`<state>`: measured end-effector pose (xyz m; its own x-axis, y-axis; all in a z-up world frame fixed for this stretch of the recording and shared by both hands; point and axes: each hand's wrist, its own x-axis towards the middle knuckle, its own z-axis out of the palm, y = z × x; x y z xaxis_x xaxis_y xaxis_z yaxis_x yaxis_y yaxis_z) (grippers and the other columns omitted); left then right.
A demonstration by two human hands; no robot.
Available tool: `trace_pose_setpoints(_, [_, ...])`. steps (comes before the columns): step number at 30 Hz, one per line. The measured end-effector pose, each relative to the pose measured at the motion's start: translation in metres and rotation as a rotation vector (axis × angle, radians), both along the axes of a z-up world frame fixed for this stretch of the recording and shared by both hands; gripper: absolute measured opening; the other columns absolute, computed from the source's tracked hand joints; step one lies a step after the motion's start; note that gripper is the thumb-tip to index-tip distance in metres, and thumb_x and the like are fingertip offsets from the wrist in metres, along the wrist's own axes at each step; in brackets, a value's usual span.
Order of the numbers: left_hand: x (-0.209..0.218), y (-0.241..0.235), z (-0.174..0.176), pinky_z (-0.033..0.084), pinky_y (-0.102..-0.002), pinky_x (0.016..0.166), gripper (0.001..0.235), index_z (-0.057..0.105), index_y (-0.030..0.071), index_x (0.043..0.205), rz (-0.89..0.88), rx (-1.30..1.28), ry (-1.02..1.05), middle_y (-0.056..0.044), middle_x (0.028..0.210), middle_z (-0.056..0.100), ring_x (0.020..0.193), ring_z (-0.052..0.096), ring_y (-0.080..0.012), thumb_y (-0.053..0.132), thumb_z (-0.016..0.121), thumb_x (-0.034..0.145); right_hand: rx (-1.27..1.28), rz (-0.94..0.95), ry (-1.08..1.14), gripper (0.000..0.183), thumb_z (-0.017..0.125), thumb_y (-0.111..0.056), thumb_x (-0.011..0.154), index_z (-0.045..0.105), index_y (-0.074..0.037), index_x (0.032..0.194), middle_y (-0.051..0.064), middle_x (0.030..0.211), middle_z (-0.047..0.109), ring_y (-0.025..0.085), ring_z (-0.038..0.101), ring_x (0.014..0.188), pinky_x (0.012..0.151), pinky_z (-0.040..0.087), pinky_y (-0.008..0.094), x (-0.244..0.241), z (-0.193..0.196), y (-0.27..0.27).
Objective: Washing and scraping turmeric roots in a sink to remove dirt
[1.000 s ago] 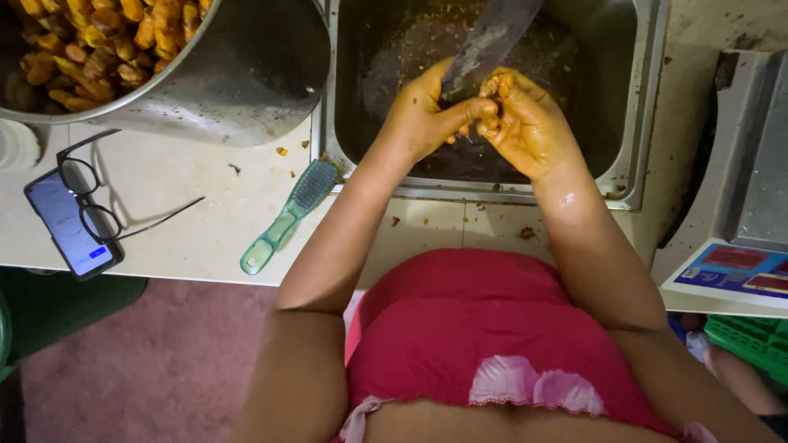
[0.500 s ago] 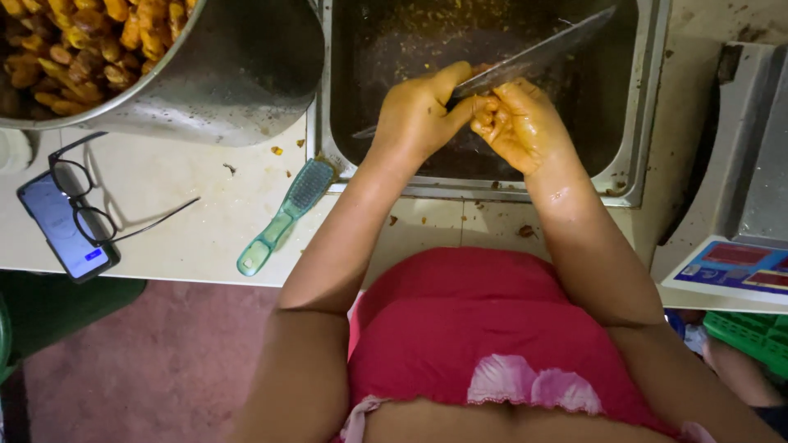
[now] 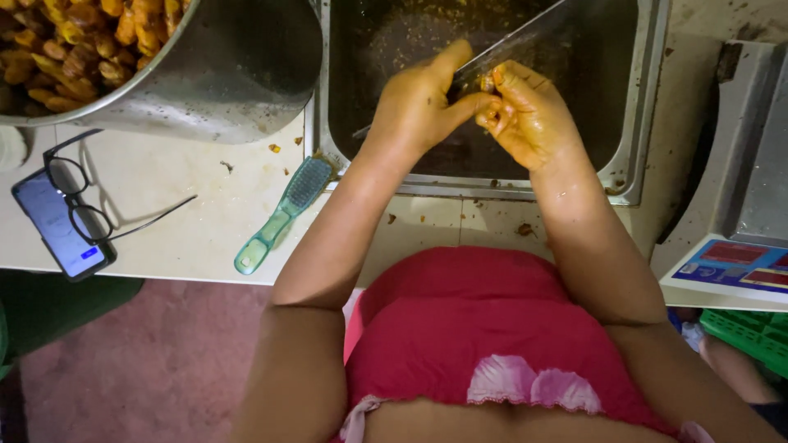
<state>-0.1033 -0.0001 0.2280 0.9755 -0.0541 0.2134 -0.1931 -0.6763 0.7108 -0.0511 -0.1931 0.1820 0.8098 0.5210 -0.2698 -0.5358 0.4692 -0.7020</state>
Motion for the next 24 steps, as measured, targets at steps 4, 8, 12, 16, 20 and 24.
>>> trace_pose_setpoints(4, [-0.001,-0.008,-0.007,0.05,-0.047,0.06,0.041,0.061,0.021,0.122,0.012,0.104,-0.141,-0.008,0.082,0.073,0.076,0.072,-0.0346,0.049,0.073,0.094,-0.03,-0.095,0.122,0.009,0.077,-0.016,0.095,0.068,-0.013,0.094,-0.001,0.084,0.064,0.006,0.052,0.065,0.058,0.039,0.019,0.001,0.001,0.005])
trace_pose_setpoints(8, [-0.003,-0.008,-0.007,0.048,-0.046,0.058,0.027,0.06,0.02,0.105,0.016,0.106,-0.193,-0.005,0.084,0.072,0.078,0.07,-0.0316,0.043,0.071,0.096,-0.076,-0.101,0.192,0.011,0.074,-0.028,0.097,0.068,-0.019,0.097,-0.006,0.079,0.061,0.003,0.056,0.068,0.057,0.039,0.02,-0.007,0.008,0.014])
trace_pose_setpoints(12, [-0.002,-0.004,-0.026,0.048,-0.05,0.058,0.057,0.055,0.017,0.127,0.064,0.078,-0.002,-0.011,0.073,0.071,0.071,0.07,-0.0406,0.055,0.077,0.091,0.015,-0.071,0.178,0.009,0.073,-0.012,0.096,0.066,-0.015,0.101,-0.003,0.087,0.064,0.007,0.053,0.069,0.061,0.041,0.02,-0.006,-0.013,0.0])
trace_pose_setpoints(16, [0.007,-0.002,-0.034,0.054,-0.045,0.076,0.064,0.054,0.016,0.134,0.037,0.04,-0.045,-0.011,0.107,0.076,0.094,0.075,-0.0359,0.05,0.081,0.087,0.027,0.0,0.104,0.015,0.077,-0.02,0.093,0.067,-0.018,0.104,-0.003,0.094,0.07,0.008,0.062,0.073,0.061,0.043,0.022,0.001,-0.012,0.001])
trace_pose_setpoints(20, [0.002,-0.006,-0.017,0.049,-0.049,0.06,0.036,0.059,0.023,0.123,0.009,0.049,-0.086,-0.014,0.082,0.074,0.077,0.072,-0.0397,0.042,0.071,0.095,0.156,0.034,0.023,0.014,0.073,-0.02,0.094,0.066,-0.018,0.105,-0.003,0.09,0.071,0.011,0.065,0.075,0.062,0.039,0.026,0.004,-0.027,0.0])
trace_pose_setpoints(24, [0.001,-0.009,0.001,0.049,-0.046,0.06,0.023,0.062,0.021,0.111,-0.045,0.003,-0.034,-0.008,0.085,0.076,0.079,0.072,-0.0359,0.033,0.07,0.093,0.006,-0.047,0.158,0.01,0.071,-0.015,0.096,0.067,-0.024,0.092,-0.009,0.076,0.065,0.005,0.057,0.065,0.059,0.039,0.023,0.0,-0.006,0.012])
